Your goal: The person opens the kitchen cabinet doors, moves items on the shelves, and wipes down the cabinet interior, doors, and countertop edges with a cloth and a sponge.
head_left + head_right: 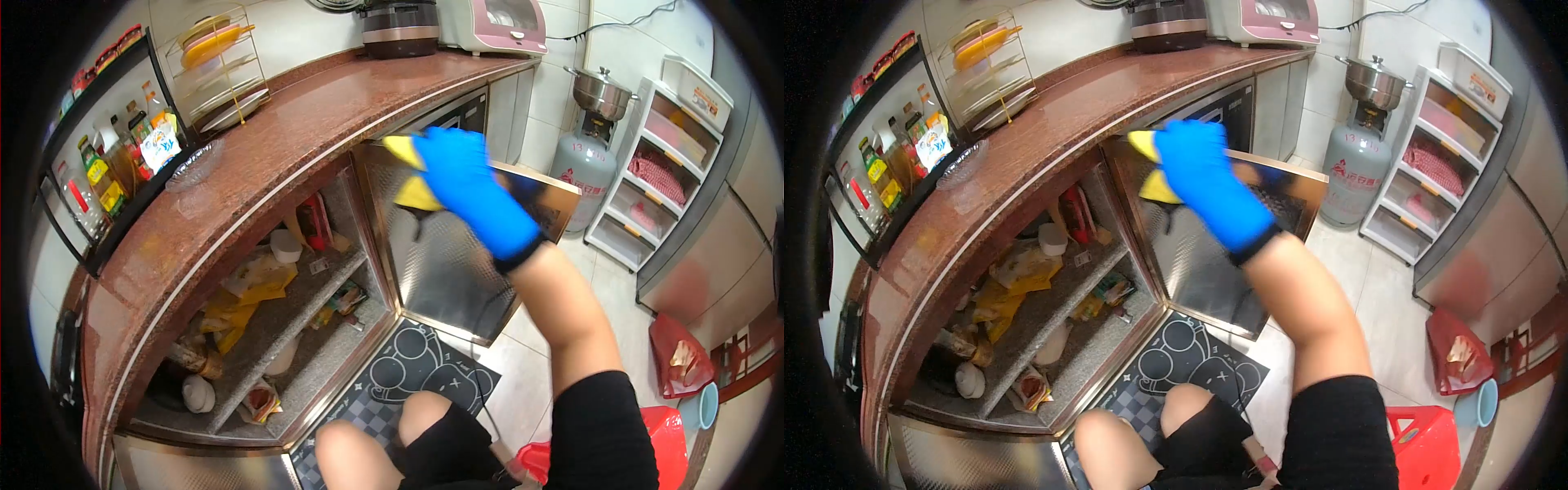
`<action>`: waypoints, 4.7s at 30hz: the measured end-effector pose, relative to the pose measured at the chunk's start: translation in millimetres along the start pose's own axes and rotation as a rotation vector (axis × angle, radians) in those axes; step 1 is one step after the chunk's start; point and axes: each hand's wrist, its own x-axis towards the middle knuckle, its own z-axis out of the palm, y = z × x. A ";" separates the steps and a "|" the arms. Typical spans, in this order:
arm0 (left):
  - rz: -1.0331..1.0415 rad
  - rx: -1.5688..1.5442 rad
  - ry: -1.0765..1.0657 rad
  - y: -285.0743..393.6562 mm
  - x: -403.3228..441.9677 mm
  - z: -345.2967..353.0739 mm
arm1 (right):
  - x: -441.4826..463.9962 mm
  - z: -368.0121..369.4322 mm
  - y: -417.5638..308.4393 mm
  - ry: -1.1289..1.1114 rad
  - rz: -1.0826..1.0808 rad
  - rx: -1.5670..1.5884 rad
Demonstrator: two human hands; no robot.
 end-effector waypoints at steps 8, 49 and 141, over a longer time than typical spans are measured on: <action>0.162 -0.197 -0.260 29.8 -1.6 114.6 | -167.7 -109.3 111.6 0.263 0.325 0.036; -0.135 -0.816 -0.120 -17.4 -22.4 617.9 | -211.7 -43.3 -70.5 1.070 1.032 0.915; -0.815 -0.872 -0.592 -384.4 -460.6 603.1 | -252.6 -33.9 -98.3 0.859 0.776 0.488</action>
